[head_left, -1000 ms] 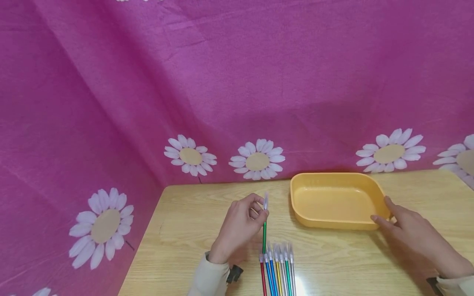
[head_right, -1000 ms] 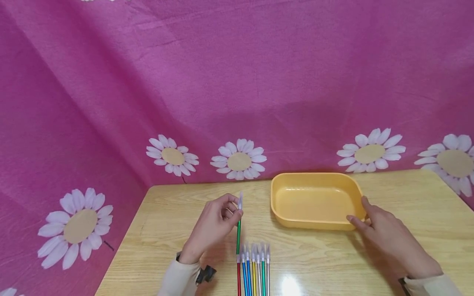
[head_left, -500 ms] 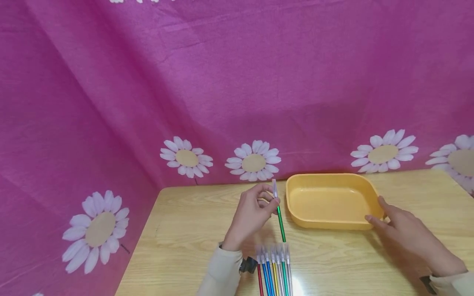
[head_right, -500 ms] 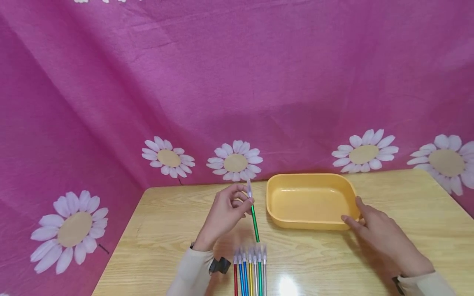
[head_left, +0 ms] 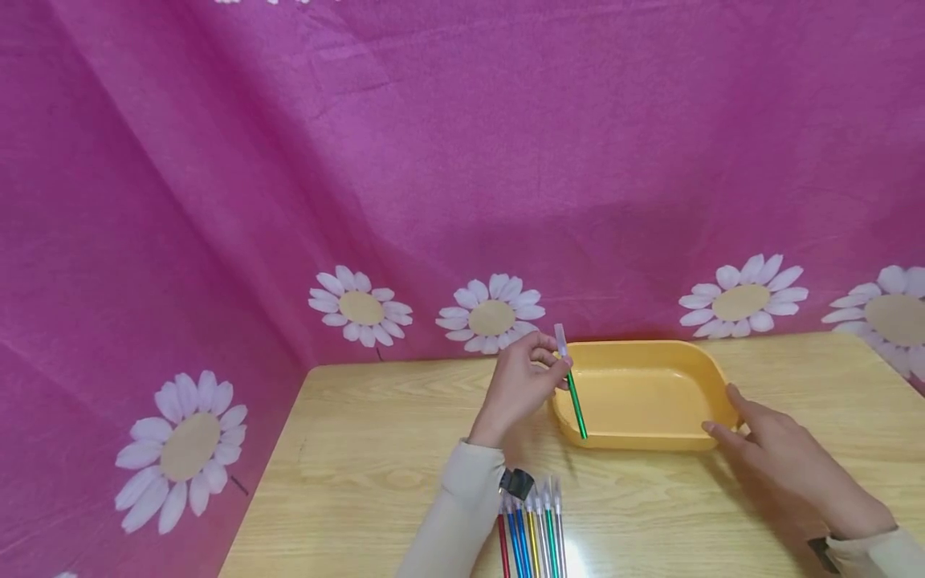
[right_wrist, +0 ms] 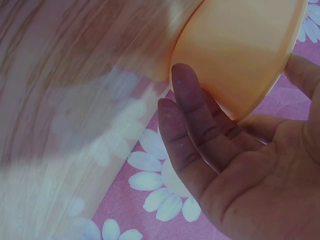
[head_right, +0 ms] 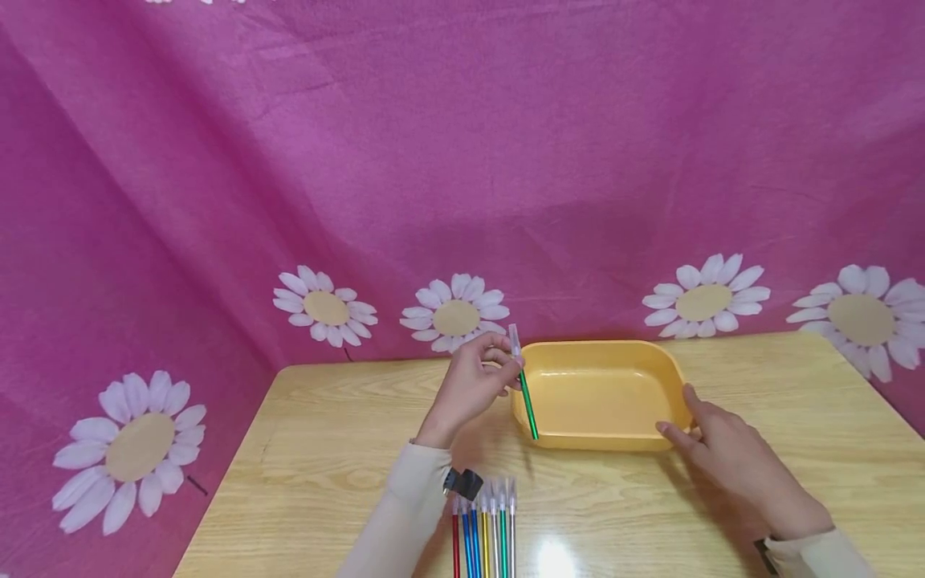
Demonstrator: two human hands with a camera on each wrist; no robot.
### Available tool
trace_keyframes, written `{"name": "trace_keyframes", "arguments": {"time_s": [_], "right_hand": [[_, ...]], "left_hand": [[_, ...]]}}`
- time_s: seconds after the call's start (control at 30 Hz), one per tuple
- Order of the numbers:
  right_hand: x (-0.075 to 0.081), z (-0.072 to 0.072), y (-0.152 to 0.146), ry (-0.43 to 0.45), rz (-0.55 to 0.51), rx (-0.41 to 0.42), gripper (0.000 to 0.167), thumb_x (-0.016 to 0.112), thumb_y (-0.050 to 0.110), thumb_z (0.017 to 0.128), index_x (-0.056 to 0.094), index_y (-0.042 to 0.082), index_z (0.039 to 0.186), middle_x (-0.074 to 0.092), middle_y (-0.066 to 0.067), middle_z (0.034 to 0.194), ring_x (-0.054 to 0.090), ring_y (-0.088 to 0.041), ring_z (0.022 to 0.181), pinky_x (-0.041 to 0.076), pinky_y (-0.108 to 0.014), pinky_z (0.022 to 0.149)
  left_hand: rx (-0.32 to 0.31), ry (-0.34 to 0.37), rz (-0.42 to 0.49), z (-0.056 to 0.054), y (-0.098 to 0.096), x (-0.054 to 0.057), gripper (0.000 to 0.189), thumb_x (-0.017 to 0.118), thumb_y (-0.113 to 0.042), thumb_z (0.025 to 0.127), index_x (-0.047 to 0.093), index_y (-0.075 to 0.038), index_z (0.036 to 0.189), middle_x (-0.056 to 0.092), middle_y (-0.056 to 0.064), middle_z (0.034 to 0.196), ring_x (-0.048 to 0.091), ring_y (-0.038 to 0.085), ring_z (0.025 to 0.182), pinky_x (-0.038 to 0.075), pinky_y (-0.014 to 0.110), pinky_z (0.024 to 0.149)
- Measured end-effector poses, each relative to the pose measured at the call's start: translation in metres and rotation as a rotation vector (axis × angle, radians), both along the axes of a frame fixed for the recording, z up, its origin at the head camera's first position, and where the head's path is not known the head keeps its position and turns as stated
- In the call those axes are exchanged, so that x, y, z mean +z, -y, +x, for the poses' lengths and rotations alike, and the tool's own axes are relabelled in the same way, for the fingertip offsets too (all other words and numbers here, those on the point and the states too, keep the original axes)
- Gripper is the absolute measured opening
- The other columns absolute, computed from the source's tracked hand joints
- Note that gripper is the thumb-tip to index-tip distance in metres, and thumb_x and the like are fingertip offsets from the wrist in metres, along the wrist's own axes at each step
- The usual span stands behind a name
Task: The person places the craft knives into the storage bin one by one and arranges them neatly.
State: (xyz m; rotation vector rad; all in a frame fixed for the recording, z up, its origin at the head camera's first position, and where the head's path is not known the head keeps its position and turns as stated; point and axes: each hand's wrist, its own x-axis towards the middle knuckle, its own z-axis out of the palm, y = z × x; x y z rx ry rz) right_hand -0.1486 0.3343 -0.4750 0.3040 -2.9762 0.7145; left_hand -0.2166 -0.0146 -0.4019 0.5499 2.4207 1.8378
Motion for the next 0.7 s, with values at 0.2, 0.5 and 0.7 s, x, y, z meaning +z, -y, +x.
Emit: {"name": "trace_keyframes", "arguments": {"time_s": [0.2, 0.5, 0.7], "right_hand": [[0.000, -0.001, -0.001, 0.006, -0.001, -0.001, 0.082, 0.062, 0.038, 0.105, 0.029, -0.021, 0.151, 0.061, -0.043, 0.127, 0.065, -0.051, 0.107, 0.050, -0.070, 0.092], [-0.002, -0.002, 0.000, 0.010, 0.006, -0.001, 0.082, 0.062, 0.038, 0.105, 0.030, -0.022, 0.151, 0.062, -0.043, 0.127, 0.066, -0.049, 0.106, 0.051, -0.069, 0.092], [-0.001, -0.001, 0.000, 0.019, 0.009, -0.007, 0.082, 0.061, 0.039, 0.105, 0.029, -0.021, 0.151, 0.058, -0.045, 0.131, 0.064, -0.053, 0.110, 0.049, -0.071, 0.094]], "left_hand": [[-0.002, 0.045, -0.015, -0.012, -0.010, 0.001, 0.020, 0.071, -0.016, 0.099, 0.064, -0.005, 0.113, 0.077, 0.010, 0.089, 0.074, 0.009, 0.066, 0.060, 0.025, 0.062], [0.009, 0.099, -0.035, -0.024, -0.017, -0.003, 0.020, 0.070, -0.016, 0.099, 0.064, -0.003, 0.113, 0.078, 0.012, 0.092, 0.080, 0.034, 0.083, 0.061, 0.026, 0.064], [0.027, 0.083, -0.085, -0.032, -0.027, -0.007, 0.020, 0.071, -0.014, 0.098, 0.065, -0.003, 0.114, 0.078, 0.012, 0.091, 0.079, 0.035, 0.083, 0.058, 0.023, 0.062]]}}
